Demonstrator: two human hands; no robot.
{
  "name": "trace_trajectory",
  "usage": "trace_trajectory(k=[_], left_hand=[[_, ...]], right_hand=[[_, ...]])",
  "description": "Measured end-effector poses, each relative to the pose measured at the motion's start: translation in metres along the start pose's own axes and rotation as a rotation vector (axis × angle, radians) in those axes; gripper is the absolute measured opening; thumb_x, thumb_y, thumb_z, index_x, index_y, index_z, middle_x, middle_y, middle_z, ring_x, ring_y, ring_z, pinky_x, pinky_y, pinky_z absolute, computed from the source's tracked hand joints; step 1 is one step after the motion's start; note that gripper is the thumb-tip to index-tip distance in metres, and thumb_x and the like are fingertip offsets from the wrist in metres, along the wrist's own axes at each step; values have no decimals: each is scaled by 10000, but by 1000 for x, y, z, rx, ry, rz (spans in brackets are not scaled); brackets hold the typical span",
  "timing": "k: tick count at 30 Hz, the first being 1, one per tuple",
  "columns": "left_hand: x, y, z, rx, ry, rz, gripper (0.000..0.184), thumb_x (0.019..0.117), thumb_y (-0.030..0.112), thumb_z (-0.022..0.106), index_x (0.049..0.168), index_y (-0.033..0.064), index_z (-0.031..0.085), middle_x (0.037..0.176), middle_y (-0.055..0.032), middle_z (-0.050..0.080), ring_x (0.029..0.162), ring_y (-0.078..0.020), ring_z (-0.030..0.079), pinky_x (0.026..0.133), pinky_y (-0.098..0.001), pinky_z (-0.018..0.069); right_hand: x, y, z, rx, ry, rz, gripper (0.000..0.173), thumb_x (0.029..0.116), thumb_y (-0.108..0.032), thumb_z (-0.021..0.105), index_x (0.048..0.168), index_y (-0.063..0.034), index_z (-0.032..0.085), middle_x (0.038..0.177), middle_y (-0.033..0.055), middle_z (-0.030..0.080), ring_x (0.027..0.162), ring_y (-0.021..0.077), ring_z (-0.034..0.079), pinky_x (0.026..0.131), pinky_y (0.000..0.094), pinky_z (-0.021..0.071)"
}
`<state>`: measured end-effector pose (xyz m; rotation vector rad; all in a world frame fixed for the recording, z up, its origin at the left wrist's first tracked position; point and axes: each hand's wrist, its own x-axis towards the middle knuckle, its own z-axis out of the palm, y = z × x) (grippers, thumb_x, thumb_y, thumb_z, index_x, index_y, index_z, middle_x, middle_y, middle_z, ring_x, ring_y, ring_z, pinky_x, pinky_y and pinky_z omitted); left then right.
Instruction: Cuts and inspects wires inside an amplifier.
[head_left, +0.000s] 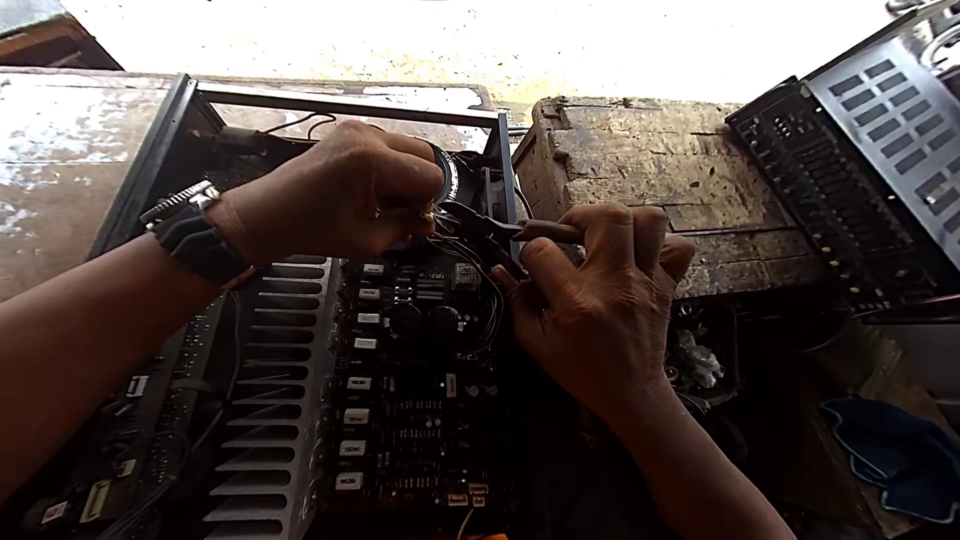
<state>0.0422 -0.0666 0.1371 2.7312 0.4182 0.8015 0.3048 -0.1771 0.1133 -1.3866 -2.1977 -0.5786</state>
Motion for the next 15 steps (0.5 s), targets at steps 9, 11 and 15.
trace_trajectory(k=[9,11,15], left_hand=[[1,1,0,15,-7,3,98,913,131,656,825,95,682,877,-27,664,784,-90,631,654,-252,521],[1,1,0,19,-9,4,96,910,131,654,824,97,681,878,-27,664,786,-91,632,653,-256,521],[2,2,0,19,-11,-1,86,904,118,649,826,97,679,882,-26,665,789,-91,632,652,-251,519]], right_hand=[[-3,-6,-9,-62,-28,-3,212,973,-366,639,979,-175,730,1076,142,556,1044,337,497,860,500,315],[-3,-7,-11,-63,-39,-2,203,973,-359,635,982,-178,728,1091,138,563,1049,334,495,863,500,312],[-2,-9,-12,-68,-47,-2,190,971,-350,641,977,-181,726,1093,134,564,1039,333,497,856,504,312]])
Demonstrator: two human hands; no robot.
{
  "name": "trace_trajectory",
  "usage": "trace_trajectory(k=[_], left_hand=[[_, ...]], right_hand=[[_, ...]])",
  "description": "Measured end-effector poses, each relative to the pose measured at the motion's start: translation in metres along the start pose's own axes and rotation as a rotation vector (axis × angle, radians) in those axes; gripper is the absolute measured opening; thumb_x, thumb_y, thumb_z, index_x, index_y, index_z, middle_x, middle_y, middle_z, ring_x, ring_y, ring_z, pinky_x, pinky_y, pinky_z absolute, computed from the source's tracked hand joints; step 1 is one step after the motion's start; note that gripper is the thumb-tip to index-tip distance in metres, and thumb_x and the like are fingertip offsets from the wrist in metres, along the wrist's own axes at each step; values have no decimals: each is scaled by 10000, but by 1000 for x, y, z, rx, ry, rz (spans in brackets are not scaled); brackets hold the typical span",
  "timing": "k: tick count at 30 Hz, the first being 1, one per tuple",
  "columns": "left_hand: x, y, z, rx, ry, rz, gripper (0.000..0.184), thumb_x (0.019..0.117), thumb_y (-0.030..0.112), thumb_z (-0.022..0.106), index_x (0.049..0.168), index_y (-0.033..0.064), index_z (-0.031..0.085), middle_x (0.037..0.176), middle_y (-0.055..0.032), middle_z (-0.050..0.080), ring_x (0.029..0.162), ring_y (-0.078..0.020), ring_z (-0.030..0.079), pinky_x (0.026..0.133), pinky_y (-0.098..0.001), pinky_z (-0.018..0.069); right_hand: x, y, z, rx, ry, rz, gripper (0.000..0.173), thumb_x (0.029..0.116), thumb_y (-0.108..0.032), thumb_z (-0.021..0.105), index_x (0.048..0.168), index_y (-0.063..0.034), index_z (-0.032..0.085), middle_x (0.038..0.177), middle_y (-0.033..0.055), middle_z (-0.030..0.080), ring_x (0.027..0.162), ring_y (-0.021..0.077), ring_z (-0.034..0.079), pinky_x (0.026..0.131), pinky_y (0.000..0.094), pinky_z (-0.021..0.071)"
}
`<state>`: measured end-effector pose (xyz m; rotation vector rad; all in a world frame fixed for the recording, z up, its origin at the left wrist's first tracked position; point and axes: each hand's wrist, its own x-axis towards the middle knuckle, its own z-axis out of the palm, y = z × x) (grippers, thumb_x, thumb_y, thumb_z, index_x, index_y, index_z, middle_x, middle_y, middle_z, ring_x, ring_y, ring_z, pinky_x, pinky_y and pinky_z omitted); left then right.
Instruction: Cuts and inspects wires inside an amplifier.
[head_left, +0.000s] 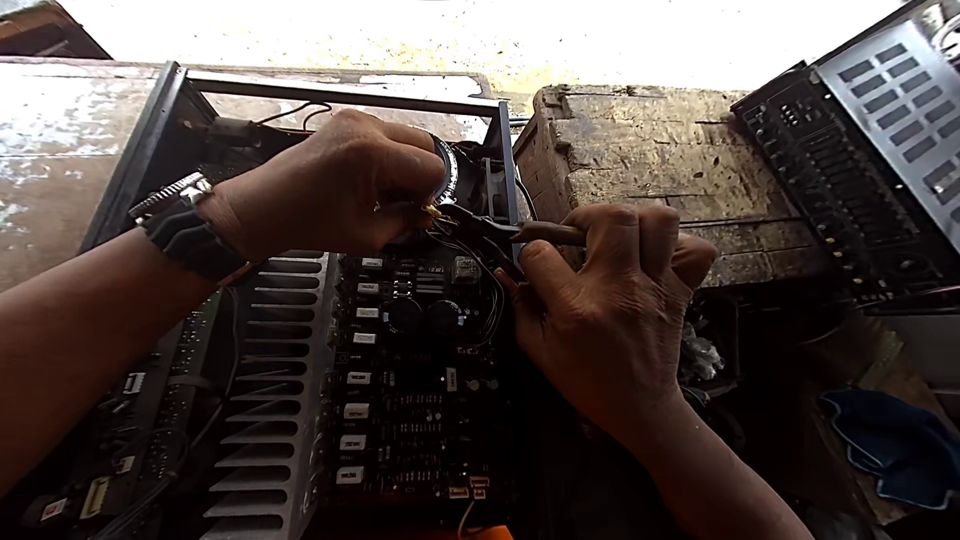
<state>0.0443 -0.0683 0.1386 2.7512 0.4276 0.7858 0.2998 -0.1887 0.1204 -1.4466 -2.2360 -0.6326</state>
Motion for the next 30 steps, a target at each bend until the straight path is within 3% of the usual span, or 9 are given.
trace_trajectory(k=[12,18,30], left_hand=[[1,1,2,8,-10,32,85,896,105,639,828,80,682,879,-44,658,784,-100,619,646,-253,505],[1,2,2,24,-30,26,88,901,137,644,844,98,697,870,-26,654,778,-100,617,638,-266,498],[0,2,4,54,-28,22,98,904,124,638,823,97,686,846,-24,640,771,-100,610,642,-266,489]], right_hand=[[1,-4,-4,-35,-39,-20,184,979,-273,595,1043,-165,729,1065,157,559,1017,357,504,817,508,321],[3,-6,-12,-74,-75,-28,244,1005,-312,574,1104,-160,736,1082,167,562,1022,365,501,817,513,315],[13,-2,-21,-86,-160,-134,219,956,-175,538,1054,-75,706,990,203,542,944,407,540,697,506,352]])
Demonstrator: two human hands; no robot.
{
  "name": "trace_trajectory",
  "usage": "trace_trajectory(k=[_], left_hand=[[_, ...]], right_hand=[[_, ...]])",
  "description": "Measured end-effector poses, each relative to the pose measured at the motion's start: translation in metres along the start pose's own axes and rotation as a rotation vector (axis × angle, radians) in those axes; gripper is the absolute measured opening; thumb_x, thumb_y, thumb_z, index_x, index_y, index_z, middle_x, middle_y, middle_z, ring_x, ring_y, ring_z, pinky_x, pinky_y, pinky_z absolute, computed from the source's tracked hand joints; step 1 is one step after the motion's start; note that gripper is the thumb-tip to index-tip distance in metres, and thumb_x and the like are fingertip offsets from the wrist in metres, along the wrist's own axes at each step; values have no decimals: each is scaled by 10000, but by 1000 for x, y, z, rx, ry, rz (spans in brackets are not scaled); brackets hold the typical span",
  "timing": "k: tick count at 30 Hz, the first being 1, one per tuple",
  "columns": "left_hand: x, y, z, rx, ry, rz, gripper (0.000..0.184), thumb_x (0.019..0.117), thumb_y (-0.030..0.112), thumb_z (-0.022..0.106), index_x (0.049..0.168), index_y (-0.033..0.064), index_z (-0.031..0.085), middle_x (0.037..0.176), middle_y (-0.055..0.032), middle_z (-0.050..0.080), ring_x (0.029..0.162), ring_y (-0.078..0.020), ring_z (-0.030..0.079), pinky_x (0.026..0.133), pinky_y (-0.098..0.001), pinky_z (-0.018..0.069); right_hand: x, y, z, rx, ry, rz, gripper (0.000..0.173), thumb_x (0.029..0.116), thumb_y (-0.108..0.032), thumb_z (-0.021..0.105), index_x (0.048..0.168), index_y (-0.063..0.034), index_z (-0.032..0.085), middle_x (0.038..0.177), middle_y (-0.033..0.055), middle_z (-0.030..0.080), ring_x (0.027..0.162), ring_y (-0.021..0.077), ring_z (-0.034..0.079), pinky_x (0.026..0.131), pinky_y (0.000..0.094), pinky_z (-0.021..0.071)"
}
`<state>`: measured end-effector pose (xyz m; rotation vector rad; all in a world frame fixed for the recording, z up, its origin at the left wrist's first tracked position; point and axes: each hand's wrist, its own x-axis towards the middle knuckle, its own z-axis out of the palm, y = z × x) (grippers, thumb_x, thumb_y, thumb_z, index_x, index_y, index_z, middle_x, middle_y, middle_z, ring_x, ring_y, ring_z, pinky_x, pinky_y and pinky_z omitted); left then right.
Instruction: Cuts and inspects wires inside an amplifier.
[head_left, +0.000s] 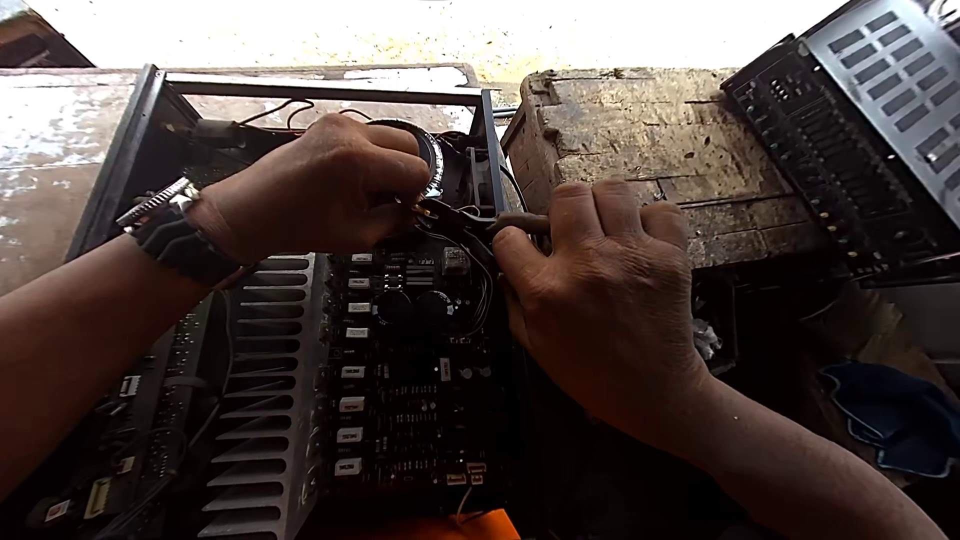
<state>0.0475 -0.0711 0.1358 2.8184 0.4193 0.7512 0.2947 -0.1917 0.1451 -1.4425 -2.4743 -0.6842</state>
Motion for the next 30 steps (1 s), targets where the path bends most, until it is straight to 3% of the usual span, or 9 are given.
trace_trajectory(k=[11,30], left_hand=[[-2,-3,0,36,10,-27,107,909,121,624,826,89,683,872,-39,658,786,-107,629,659,-272,510],[-3,-4,2,50,9,-34,126,915,121,615,804,89,666,850,-35,644,774,-107,618,654,-276,501]], right_hand=[[14,8,-4,0,-80,-55,205,954,-114,508,1031,-34,681,911,204,524,775,399,562,575,473,368],[20,13,2,21,-98,-93,164,916,-96,524,959,-28,667,800,164,485,656,347,543,482,407,349]])
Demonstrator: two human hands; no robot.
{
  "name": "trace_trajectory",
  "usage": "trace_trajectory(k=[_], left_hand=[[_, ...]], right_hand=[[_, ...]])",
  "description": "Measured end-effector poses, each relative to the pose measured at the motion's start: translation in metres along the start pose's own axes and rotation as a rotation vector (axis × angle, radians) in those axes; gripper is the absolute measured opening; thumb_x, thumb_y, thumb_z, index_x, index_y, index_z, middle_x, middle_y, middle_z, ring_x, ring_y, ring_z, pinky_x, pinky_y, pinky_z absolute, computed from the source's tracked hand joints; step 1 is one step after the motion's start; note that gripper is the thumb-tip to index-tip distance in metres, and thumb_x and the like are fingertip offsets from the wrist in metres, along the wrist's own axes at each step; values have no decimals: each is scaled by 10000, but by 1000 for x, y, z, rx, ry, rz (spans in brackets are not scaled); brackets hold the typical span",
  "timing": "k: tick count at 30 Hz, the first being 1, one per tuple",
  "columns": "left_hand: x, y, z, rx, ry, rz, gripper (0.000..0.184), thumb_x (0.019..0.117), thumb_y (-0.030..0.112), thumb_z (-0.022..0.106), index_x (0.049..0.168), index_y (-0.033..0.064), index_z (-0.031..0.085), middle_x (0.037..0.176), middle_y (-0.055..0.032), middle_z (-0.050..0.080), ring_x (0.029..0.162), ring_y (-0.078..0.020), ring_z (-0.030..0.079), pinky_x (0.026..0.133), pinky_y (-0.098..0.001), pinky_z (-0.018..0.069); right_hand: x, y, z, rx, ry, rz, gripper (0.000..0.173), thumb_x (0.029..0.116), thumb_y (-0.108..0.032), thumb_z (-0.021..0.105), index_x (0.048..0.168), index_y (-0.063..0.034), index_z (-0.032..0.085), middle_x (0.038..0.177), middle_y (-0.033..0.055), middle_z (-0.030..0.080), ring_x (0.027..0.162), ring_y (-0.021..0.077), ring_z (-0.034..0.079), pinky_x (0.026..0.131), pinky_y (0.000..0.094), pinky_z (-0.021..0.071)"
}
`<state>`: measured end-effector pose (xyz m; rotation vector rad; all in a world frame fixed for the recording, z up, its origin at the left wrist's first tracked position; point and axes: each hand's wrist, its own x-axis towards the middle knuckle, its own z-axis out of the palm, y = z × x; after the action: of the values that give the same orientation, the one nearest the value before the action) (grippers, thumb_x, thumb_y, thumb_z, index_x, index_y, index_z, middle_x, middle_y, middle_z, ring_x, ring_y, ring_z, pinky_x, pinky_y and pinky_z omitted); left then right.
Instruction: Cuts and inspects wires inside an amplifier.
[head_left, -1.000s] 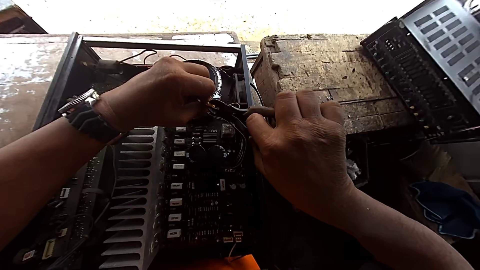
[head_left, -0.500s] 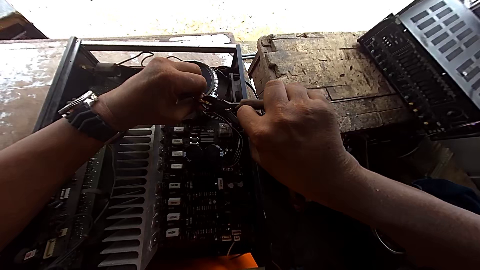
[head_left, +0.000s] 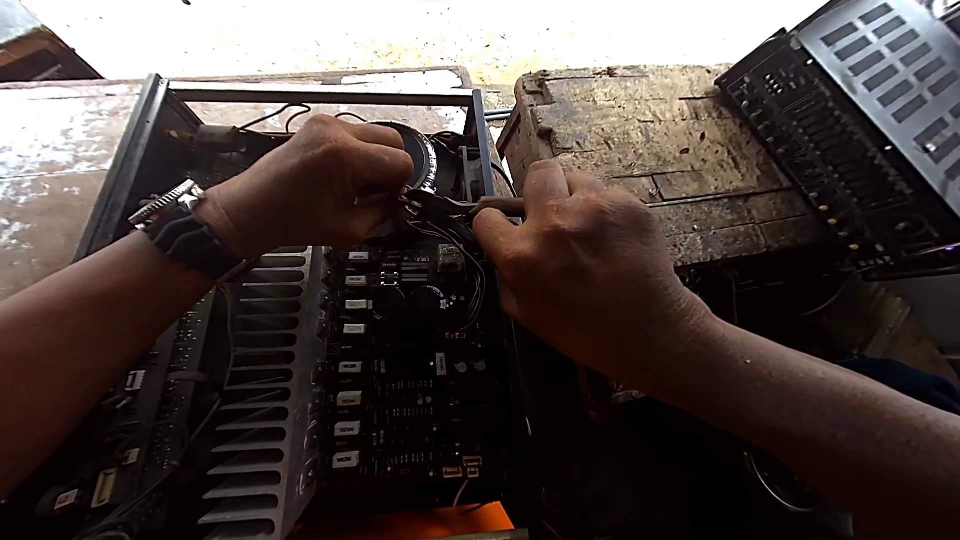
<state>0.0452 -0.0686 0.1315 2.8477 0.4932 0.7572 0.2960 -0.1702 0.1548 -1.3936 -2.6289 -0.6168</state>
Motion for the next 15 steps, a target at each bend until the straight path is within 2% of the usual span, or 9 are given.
trace_trajectory(k=[5,9,12,15], left_hand=[[-1,-1,1,6,3,-8,135,922,121,614,803,86,665,856,-42,649,783,-117,622,663,-285,505],[-2,-4,1,-15,21,-20,121,907,92,625,793,75,665,863,-50,655,779,-115,625,662,-279,511],[-3,-5,1,-48,41,-39,97,887,79,638,797,69,672,896,-65,679,804,-119,649,694,-281,538],[-3,-5,1,-65,58,-46,98,897,96,654,806,72,681,897,-60,681,804,-118,654,696,-282,544]], right_hand=[[2,0,2,-8,-1,-7,153,921,-94,516,926,-20,650,793,168,482,633,341,539,470,399,342],[2,-8,1,-32,34,29,190,949,-18,490,990,4,674,860,201,509,689,369,555,488,412,358],[-1,-15,1,-105,87,47,254,981,50,425,1043,4,667,975,236,534,817,390,555,598,451,368],[-4,-17,3,-112,123,52,253,997,22,454,1093,-18,685,1115,252,554,1014,412,541,753,515,369]])
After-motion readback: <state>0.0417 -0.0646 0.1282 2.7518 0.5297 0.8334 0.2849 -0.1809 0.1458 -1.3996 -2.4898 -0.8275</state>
